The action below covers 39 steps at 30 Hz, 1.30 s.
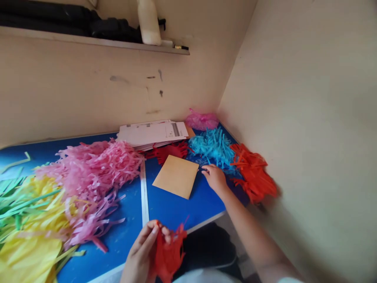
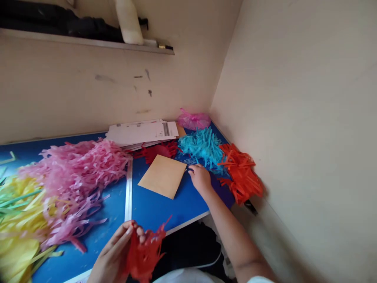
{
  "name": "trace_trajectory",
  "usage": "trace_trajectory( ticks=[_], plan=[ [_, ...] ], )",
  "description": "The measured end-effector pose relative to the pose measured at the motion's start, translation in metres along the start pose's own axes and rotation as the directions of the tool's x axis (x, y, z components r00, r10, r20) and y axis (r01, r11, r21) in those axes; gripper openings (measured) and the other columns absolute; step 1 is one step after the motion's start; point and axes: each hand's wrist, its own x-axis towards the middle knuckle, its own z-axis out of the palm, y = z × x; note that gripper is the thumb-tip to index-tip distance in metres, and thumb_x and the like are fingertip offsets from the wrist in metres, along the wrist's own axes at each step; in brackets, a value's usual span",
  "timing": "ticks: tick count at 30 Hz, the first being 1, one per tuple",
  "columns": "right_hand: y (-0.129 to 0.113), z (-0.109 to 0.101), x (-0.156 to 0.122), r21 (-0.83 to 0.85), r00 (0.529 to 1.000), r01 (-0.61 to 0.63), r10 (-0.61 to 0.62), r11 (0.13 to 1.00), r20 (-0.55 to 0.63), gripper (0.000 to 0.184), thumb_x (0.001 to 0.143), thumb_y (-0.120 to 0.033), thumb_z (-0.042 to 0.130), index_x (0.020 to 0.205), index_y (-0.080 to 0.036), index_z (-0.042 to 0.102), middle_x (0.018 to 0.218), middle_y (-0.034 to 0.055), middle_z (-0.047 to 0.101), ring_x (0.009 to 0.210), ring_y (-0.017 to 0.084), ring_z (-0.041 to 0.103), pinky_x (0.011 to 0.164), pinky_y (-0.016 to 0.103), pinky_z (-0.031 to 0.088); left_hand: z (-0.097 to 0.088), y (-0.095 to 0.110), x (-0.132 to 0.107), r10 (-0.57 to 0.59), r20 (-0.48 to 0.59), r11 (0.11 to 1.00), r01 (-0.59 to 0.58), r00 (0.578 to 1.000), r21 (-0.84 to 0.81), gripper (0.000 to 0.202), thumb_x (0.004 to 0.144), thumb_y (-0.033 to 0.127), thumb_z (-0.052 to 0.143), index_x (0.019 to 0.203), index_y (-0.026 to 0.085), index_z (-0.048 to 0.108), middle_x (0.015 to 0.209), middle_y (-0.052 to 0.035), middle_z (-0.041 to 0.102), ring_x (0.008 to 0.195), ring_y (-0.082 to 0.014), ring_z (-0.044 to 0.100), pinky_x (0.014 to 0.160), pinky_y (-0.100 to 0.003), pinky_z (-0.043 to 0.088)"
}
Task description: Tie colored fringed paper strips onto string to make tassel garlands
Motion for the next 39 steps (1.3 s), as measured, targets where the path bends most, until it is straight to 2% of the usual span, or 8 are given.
trace_trajectory(
  ticks=[2,8,16,18,21,23,27,39],
  plan=[
    [0.014,-0.003,0.028,-0.109,1.0,-0.019,0.018,0.994,-0.015,0.022,0.088,-0.016,0.059,0.108,-0.015,0.068,0.113,0.0146,0.065,0.102,0.024,0.062,0.088,0.032,0.045,0.01,0.004,-0.006,-0.1,0.041,0.989,0.103,0.994,-0.101,0.033,0.069,0.047,0.078,0.081,0.021,0.061,0.059,0.0038,0.056,0.05,-0.0091,0.049,0.048,-0.018,0.041],
    [0.02,0.012,0.043,-0.308,0.999,-0.016,0.03,0.951,0.041,0.016,0.089,-0.016,0.056,0.093,-0.015,0.072,0.103,0.0143,0.068,0.094,0.022,0.064,0.08,0.029,0.045,0.018,-0.001,-0.008,-0.017,0.054,1.0,0.017,0.998,-0.006,0.042,0.067,0.055,0.077,0.081,0.02,0.058,0.058,0.0056,0.051,0.047,-0.0058,0.038,0.045,-0.017,0.034],
    [0.011,-0.01,0.059,-0.273,0.989,-0.002,0.042,0.962,0.14,0.018,0.079,-0.006,0.059,0.077,-0.014,0.075,0.083,0.0113,0.073,0.082,0.02,0.066,0.07,0.025,0.042,0.021,-0.021,0.006,0.049,0.185,0.974,-0.088,0.982,0.209,0.039,0.079,0.056,0.064,0.08,0.017,0.059,0.064,0.0033,0.056,0.05,-0.0063,0.043,0.047,-0.018,0.034],
    [-0.002,-0.019,0.043,-0.245,0.992,0.015,0.017,0.97,0.127,0.019,0.081,-0.006,0.058,0.077,-0.014,0.075,0.085,0.0116,0.073,0.081,0.02,0.066,0.07,0.025,0.042,0.02,-0.02,0.01,0.098,0.17,0.947,-0.145,0.981,0.286,0.038,0.081,0.055,0.062,0.082,0.017,0.063,0.065,0.0021,0.058,0.053,-0.008,0.047,0.05,-0.018,0.037],
    [-0.027,-0.019,-0.013,-0.15,0.984,0.125,-0.104,0.981,0.143,0.014,0.086,-0.017,0.06,0.082,-0.019,0.074,0.091,0.006,0.073,0.083,0.018,0.065,0.072,0.024,0.044,0.012,-0.016,0.014,0.21,0.141,0.887,-0.249,0.967,0.389,0.036,0.081,0.052,0.064,0.087,0.017,0.07,0.071,-0.0017,0.065,0.056,-0.0115,0.054,0.049,-0.021,0.041],
    [-0.041,-0.008,-0.058,0.166,0.944,0.226,-0.258,0.96,0.207,0.008,0.085,-0.021,0.065,0.082,-0.022,0.072,0.083,0.0005,0.073,0.077,0.014,0.065,0.069,0.021,0.045,0.004,-0.013,0.016,0.31,0.145,0.833,-0.342,0.94,0.435,0.031,0.081,0.047,0.065,0.087,0.018,0.073,0.077,-0.0041,0.07,0.063,-0.0147,0.061,0.054,-0.023,0.047],
    [-0.057,0.018,-0.115,0.586,0.923,0.178,-0.341,0.791,0.179,0.008,0.083,-0.019,0.066,0.076,-0.021,0.069,0.078,0.0007,0.07,0.072,0.015,0.063,0.068,0.024,0.046,-0.003,-0.009,0.014,0.475,0.189,0.708,-0.501,0.859,0.497,0.02,0.084,0.037,0.064,0.079,0.02,0.073,0.076,-0.0045,0.072,0.069,-0.0168,0.067,0.064,-0.025,0.053],
    [-0.062,0.025,-0.121,0.673,0.924,0.081,-0.308,0.735,0.225,0.008,0.079,-0.019,0.067,0.072,-0.022,0.066,0.078,0.0008,0.07,0.074,0.016,0.063,0.072,0.027,0.05,-0.008,0.007,0.007,0.572,0.323,0.517,-0.637,0.754,0.572,0.015,0.086,0.027,0.061,0.08,0.019,0.073,0.073,-0.0052,0.07,0.065,-0.014,0.066,0.059,-0.022,0.053]
  ],
)
